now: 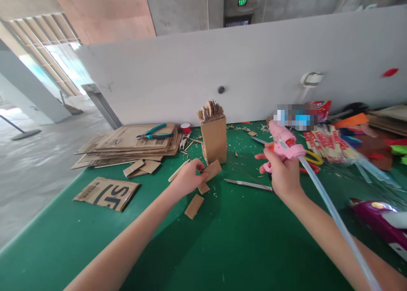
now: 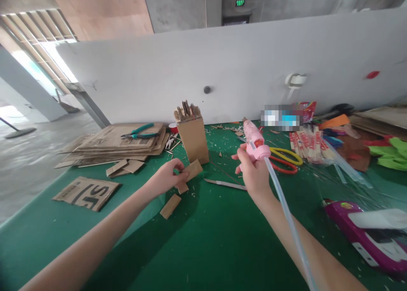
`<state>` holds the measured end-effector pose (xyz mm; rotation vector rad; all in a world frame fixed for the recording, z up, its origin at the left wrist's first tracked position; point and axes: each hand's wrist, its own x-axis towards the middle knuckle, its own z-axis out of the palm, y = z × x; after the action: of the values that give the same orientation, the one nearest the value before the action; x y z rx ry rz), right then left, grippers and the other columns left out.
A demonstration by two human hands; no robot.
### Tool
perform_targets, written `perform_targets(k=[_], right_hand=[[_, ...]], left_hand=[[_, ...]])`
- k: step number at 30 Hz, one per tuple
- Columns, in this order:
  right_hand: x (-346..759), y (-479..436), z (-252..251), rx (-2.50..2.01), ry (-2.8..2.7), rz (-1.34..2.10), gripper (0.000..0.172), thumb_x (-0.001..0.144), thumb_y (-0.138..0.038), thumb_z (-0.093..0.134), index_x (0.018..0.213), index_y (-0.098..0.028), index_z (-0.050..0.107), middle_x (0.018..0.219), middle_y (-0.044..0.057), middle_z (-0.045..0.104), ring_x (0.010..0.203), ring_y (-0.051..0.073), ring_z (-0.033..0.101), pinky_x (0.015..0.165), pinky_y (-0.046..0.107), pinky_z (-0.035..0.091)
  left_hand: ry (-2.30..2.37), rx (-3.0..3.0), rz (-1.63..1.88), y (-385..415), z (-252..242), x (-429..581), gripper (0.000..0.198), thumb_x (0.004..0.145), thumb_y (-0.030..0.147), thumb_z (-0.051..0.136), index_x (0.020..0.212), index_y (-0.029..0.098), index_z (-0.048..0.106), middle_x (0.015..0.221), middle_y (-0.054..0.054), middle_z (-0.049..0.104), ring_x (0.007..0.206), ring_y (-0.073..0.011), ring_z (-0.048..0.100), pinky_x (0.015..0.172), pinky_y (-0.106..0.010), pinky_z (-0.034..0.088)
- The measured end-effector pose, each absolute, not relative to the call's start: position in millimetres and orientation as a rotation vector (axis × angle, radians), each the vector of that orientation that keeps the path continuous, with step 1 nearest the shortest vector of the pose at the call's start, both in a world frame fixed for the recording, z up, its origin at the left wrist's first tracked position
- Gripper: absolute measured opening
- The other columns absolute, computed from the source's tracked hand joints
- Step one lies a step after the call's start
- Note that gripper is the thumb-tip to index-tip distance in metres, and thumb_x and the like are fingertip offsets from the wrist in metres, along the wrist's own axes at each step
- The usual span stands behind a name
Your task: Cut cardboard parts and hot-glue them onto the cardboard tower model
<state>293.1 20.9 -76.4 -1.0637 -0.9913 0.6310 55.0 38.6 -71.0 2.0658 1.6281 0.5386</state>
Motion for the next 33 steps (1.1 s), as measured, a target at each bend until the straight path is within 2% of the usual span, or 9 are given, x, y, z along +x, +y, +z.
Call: perform_targets(k=[2,5,7,11,18,23,28,33], right_hand=[[290.9,14.2,-80.1,-1.064,-1.041,0.664,0.026,0.075,-0.039,0.063,0.09,-0.02,0.053,0.078,0.0,0.057,0.058,0.014,0.059,0.035,0.02,0.039],[284.0,3.4,-85.6,-1.069,-1.215,0.763,0.023,0.081,-0.04,0.057,0.089,-0.019,0.054,0.054,-0.005,0.053,0.041,0.01,0.049,0.037,0.021,0.038],[277.3,-2.8,-88.7,-1.088,-1.312,0.824,0.025,0.083,-0.043,0.055,0.089,-0.019,0.054,0.047,-0.006,0.051,0.036,0.009,0.045,0.038,0.022,0.037],[265.9,-9.4,-91.7,-1.169,-1.387,0.895,0.034,0.083,-0.052,0.053,0.089,-0.019,0.053,0.054,-0.003,0.056,0.038,0.009,0.045,0.038,0.023,0.037],[264.2,-9.3,-99.5,-1.361,-1.371,0.915,0.046,0.082,-0.061,0.048,0.094,-0.017,0.055,0.051,-0.002,0.056,0.04,0.011,0.048,0.041,0.024,0.038],[263.8,-11.9,-106.0,-1.321,-1.411,0.926,0.045,0.081,-0.06,0.049,0.098,-0.018,0.055,0.046,-0.005,0.051,0.042,0.013,0.049,0.043,0.024,0.041],[263.2,-18.2,-100.9,-1.368,-1.381,0.844,0.042,0.083,-0.06,0.046,0.089,-0.019,0.054,0.043,-0.005,0.049,0.039,0.012,0.047,0.041,0.024,0.039],[263.3,-18.5,-102.0,-1.329,-1.541,0.813,0.034,0.083,-0.054,0.049,0.082,-0.02,0.054,0.045,-0.005,0.047,0.04,0.012,0.047,0.044,0.025,0.041]], left_hand=[[1.662,2.1,0.533,37.5,-60.8,49.3,0.01,0.077,0.029,0.055,0.079,0.019,0.053,0.079,0.0,0.062,0.065,-0.0149,0.057,0.055,-0.025,0.039],[1.709,2.224,0.592,35.2,-51.1,42.6,0.006,0.078,0.026,0.053,0.08,0.02,0.052,0.075,0.0,0.062,0.065,-0.0158,0.056,0.054,-0.025,0.037],[1.671,2.281,0.682,34.1,-51.9,41.6,0.004,0.08,0.024,0.051,0.082,0.021,0.052,0.077,0.0,0.063,0.068,-0.0161,0.057,0.057,-0.026,0.038],[1.625,2.334,0.809,32.8,-69.3,47.1,0.005,0.083,0.025,0.053,0.084,0.02,0.051,0.085,-0.003,0.065,0.08,-0.0188,0.061,0.068,-0.029,0.044],[1.611,2.267,0.92,34.3,-95.6,53.2,0.006,0.087,0.026,0.049,0.089,0.021,0.045,0.075,-0.002,0.064,0.07,-0.0193,0.064,0.06,-0.028,0.044],[1.401,1.968,1.281,42.9,-100.1,52.4,0.011,0.082,0.023,0.054,0.09,0.021,0.047,0.079,0.0,0.064,0.071,-0.0154,0.064,0.063,-0.026,0.048],[1.317,2.013,1.347,44.8,-103.3,53.3,0.009,0.081,0.025,0.058,0.087,0.019,0.06,0.08,-0.001,0.06,0.069,-0.0126,0.058,0.06,-0.023,0.047],[1.356,2.144,1.427,43.5,-107.3,53.8,0.008,0.083,0.024,0.058,0.08,0.018,0.062,0.075,0.001,0.051,0.06,-0.0091,0.047,0.055,-0.021,0.041]])
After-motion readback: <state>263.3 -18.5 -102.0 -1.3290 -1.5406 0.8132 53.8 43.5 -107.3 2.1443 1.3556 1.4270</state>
